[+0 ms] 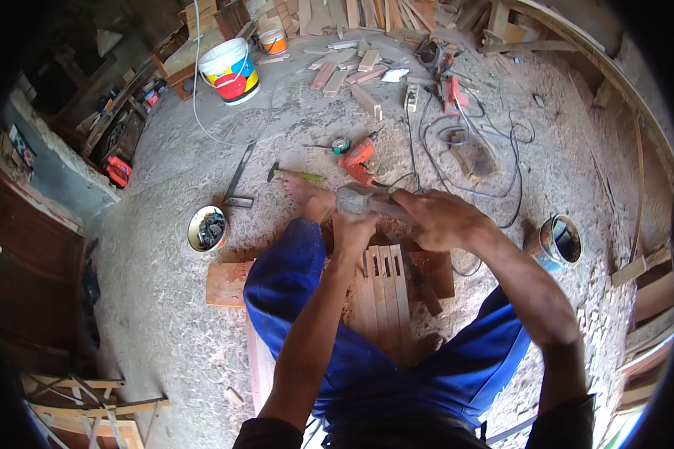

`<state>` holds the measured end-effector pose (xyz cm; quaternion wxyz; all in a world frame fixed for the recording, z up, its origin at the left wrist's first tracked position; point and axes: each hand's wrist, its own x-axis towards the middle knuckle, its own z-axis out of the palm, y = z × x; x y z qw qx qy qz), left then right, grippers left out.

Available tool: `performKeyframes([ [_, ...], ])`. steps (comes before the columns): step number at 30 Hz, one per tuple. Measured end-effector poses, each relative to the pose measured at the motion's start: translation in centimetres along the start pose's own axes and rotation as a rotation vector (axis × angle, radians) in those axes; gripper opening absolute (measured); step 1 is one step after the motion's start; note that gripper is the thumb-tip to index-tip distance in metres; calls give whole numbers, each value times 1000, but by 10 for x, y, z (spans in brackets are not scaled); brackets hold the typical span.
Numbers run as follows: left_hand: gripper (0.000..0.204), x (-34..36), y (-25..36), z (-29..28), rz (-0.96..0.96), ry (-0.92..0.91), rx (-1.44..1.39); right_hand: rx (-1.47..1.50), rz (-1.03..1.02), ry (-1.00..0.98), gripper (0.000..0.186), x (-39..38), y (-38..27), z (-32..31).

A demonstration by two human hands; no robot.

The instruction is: The person uses a wooden mallet to strike a chisel, creating rectangular holes in a piece of wood while sitting on the floor.

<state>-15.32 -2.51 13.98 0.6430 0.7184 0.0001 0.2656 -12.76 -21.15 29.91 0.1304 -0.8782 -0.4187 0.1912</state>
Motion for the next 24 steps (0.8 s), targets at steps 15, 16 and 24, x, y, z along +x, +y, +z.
performKeyframes([
  [15,24,-93,82,-52,403,68,199,-443,-445,-163,58,-93,100,236],
  [16,29,-78,80,-59,404,173,286,-464,-473,-128,57,-77,106,247],
  [24,21,-59,55,-47,-55,115,-19,382,167,498,40,7,143,285],
])
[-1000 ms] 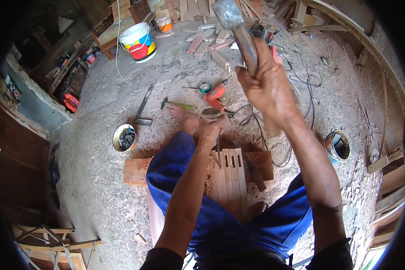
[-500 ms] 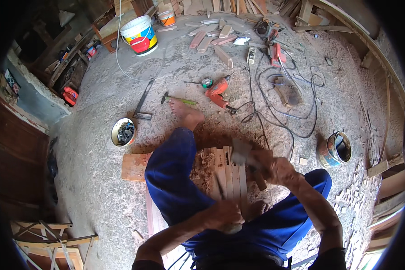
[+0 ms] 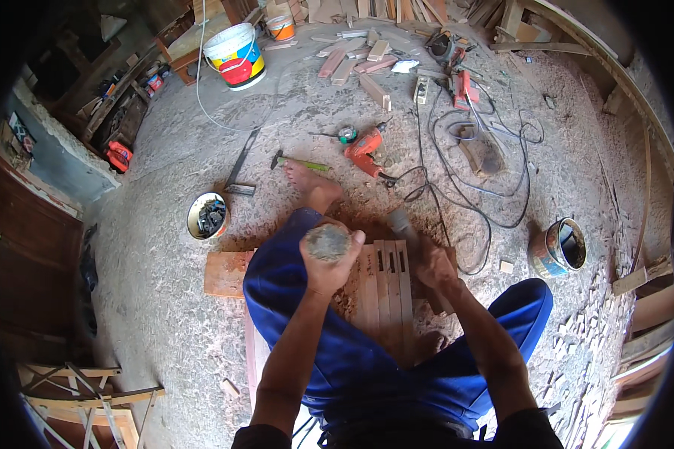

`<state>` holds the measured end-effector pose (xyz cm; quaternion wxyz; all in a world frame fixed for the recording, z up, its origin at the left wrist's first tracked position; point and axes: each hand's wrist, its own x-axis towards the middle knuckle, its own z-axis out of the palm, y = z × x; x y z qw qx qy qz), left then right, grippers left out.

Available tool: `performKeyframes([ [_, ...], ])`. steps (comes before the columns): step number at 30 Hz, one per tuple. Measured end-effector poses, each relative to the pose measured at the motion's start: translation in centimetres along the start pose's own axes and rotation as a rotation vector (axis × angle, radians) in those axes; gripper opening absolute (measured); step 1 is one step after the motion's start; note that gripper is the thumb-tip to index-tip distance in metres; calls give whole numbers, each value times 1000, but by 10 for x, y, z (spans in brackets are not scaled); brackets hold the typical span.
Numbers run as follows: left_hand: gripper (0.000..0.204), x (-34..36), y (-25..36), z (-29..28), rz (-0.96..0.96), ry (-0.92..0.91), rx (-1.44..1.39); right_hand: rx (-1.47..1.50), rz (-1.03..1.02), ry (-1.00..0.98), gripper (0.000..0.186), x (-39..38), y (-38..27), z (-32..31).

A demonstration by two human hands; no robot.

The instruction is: The person uses a wooden mallet to strike a chisel, creating rectangular holes in a piece of wood while sitting on the floor.

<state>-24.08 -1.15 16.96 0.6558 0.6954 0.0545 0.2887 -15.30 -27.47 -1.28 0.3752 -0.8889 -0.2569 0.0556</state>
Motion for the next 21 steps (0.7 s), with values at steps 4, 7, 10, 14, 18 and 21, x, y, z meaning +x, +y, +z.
performKeyframes([
  [4,21,-3,-12,18,-57,-106,-104,106,-6,62,45,-8,-59,-61],
  [7,22,-3,-9,25,-60,-159,-74,174,134,44,48,-21,-90,-76],
  [10,23,-4,-10,27,-81,-170,-138,315,200,41,51,-29,-120,-86],
  [14,22,-4,-7,30,-97,-172,-69,330,224,64,53,-31,-133,-83],
  [18,18,-2,-18,36,-12,-137,-40,488,310,26,53,-32,-121,-75],
  [21,18,2,-22,38,17,-79,10,556,326,33,54,-33,-134,-80],
])
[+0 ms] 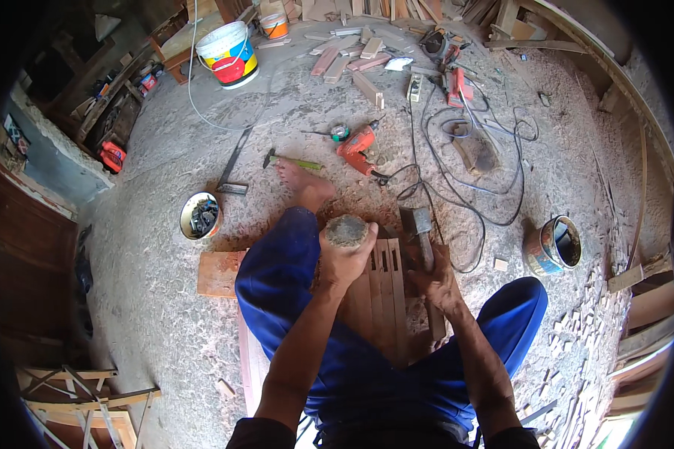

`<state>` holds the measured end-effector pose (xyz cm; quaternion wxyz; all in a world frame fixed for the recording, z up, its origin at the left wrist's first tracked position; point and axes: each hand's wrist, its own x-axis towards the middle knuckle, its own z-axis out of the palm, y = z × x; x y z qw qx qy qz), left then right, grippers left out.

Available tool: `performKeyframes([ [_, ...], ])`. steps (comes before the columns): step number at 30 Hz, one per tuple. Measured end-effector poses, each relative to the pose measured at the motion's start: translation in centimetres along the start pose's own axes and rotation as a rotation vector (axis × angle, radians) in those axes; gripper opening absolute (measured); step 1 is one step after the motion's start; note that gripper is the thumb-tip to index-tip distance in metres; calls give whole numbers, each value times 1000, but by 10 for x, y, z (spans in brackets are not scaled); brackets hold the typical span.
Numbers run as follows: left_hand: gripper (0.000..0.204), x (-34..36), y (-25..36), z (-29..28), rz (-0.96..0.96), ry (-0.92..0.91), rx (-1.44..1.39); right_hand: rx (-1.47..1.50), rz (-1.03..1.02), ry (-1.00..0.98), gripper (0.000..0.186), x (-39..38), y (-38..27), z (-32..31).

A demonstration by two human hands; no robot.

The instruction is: The person uses a wooden mallet to strike a chisel, creating rectangular holes in a piece of wood while sitting on the floor.

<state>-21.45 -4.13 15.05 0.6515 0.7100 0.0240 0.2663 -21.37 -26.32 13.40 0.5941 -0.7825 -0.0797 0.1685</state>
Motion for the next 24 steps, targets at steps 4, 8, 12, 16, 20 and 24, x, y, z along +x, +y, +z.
performKeyframes([
  [4,18,3,-11,-3,8,112,-17,183,12,-2,44,-11,-16,-1],
  [8,19,8,-13,-15,-80,64,-229,392,45,-107,46,-26,-29,-14],
  [12,18,5,-6,-3,-34,27,-86,458,37,-211,60,-44,-49,-20],
  [16,18,-4,5,27,57,-18,52,-183,-203,-121,62,-55,-80,-22],
  [20,17,-9,6,14,25,10,-19,-180,-397,85,65,-73,-178,-21],
  [24,16,-15,-3,13,-25,-15,-30,-458,-643,154,74,-73,-188,-21],
])
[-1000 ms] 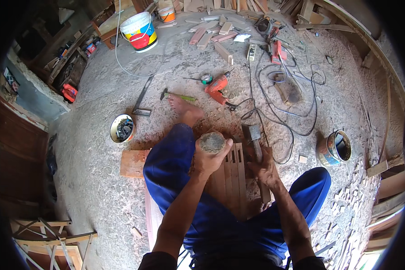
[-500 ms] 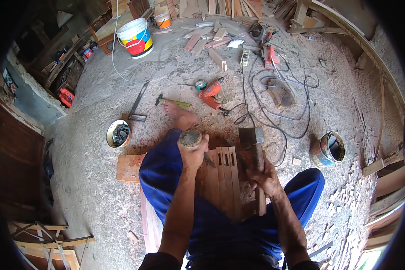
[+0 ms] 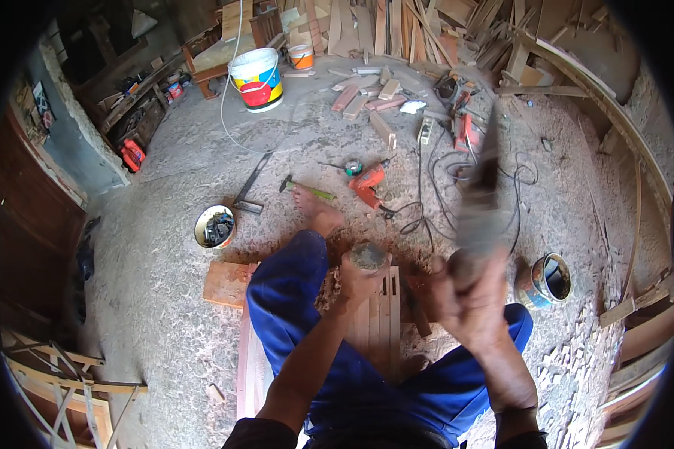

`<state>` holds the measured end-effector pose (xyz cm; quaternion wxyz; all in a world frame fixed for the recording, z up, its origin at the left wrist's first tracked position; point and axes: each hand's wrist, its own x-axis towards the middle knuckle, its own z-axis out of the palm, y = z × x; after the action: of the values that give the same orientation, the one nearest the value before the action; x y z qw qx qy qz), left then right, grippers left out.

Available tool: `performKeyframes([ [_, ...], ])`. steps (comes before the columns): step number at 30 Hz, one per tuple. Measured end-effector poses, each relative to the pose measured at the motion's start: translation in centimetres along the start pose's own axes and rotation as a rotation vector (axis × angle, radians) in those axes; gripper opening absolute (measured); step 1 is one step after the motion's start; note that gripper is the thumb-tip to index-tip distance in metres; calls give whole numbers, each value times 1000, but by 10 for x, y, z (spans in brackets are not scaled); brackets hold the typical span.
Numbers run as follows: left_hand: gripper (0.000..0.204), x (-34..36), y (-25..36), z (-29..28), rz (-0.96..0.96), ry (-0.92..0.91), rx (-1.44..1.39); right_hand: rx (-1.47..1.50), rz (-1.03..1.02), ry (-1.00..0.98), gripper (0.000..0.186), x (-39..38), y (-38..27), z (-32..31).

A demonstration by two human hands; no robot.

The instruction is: The person uses a wooden mallet to strike a chisel, creating rectangular holes in a piece of wood while sitting on the floor.

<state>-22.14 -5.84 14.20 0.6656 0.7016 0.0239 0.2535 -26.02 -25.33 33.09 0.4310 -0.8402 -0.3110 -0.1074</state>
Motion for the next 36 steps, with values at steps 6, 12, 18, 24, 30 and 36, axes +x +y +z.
performKeyframes([
  [6,20,-7,-55,-5,219,96,176,-218,-113,-411,62,-23,48,40],
  [12,24,-6,12,-8,-82,-138,-115,216,187,-128,42,-2,-13,-31],
  [18,32,-11,-3,-10,-41,-136,-21,-15,-378,847,20,81,-106,-82],
  [24,30,-5,2,-19,78,-85,41,-336,2,-272,52,-40,66,66],
  [30,16,37,-13,-3,124,-240,359,349,465,-189,53,-78,69,59],
  [36,22,-6,-9,-26,5,29,18,1144,974,-184,48,-128,96,87],
])
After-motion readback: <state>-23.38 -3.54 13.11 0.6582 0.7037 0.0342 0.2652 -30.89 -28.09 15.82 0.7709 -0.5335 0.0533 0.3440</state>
